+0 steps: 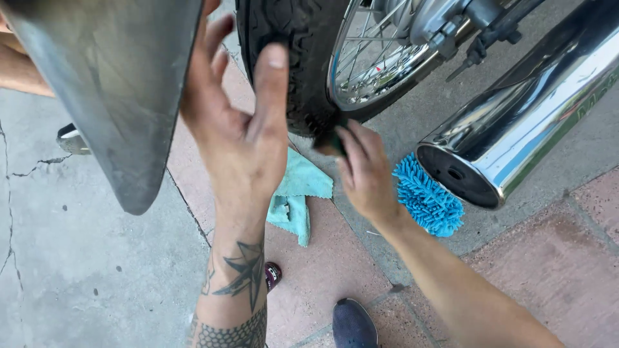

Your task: The person cleans the rear tire and fender of a motorcycle using a blue duster, a green cloth, and a spray bottle. They wipe the tire and fender, then spray a dark sponge with liquid and scrub the tire tread.

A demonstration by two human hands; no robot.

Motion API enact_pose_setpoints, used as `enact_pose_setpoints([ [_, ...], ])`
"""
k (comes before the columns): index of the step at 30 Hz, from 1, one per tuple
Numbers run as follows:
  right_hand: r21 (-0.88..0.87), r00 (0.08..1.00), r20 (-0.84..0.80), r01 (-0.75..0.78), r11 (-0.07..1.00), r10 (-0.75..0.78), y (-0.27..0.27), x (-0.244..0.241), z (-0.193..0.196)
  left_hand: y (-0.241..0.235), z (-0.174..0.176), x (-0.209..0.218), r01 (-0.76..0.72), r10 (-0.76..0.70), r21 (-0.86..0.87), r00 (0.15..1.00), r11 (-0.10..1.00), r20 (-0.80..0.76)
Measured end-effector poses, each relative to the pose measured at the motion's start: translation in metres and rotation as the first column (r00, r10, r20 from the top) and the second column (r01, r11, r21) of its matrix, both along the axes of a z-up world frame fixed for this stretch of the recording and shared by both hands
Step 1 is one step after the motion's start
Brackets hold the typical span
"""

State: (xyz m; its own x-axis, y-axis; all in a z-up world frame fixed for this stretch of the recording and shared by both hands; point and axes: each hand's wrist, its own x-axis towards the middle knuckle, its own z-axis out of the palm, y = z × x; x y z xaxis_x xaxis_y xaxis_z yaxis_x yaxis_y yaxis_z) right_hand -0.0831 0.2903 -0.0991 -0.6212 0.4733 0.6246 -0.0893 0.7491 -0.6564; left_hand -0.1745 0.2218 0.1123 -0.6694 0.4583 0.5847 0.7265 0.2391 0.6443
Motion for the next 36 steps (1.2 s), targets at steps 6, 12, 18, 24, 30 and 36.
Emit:
enact_pose_setpoints([
  [6,-0.183,0.999,0.035,0.019,0.983,-0.012,-0.004,0.004,0.006,0.0,-0.009,0.001,0.099,-0.099,0.013,0.992,0.995,0.08],
  [12,-0.153,0.977,-0.207,-0.091,0.984,0.058,-0.013,-0.007,0.039,-0.004,-0.012,-0.002,0.124,-0.124,0.015,0.992,0.992,0.014],
  [18,-0.217,0.995,0.099,0.046,0.975,-0.025,0.004,0.002,-0.03,-0.011,-0.031,0.0,0.063,-0.069,0.056,0.992,0.996,0.102],
  [24,-0.266,0.991,-0.03,-0.132,0.955,0.128,-0.011,0.009,0.069,-0.027,-0.059,-0.003,0.026,-0.03,0.028,0.986,0.999,0.164],
  [30,-0.118,0.993,0.117,0.037,0.992,-0.023,-0.01,-0.002,-0.017,-0.039,-0.039,-0.005,0.005,-0.01,0.061,0.996,0.998,0.093],
  [36,-0.224,0.999,0.037,0.036,0.974,-0.028,-0.012,-0.001,0.026,-0.027,-0.03,-0.005,0.065,-0.062,-0.08,0.997,0.995,0.037],
])
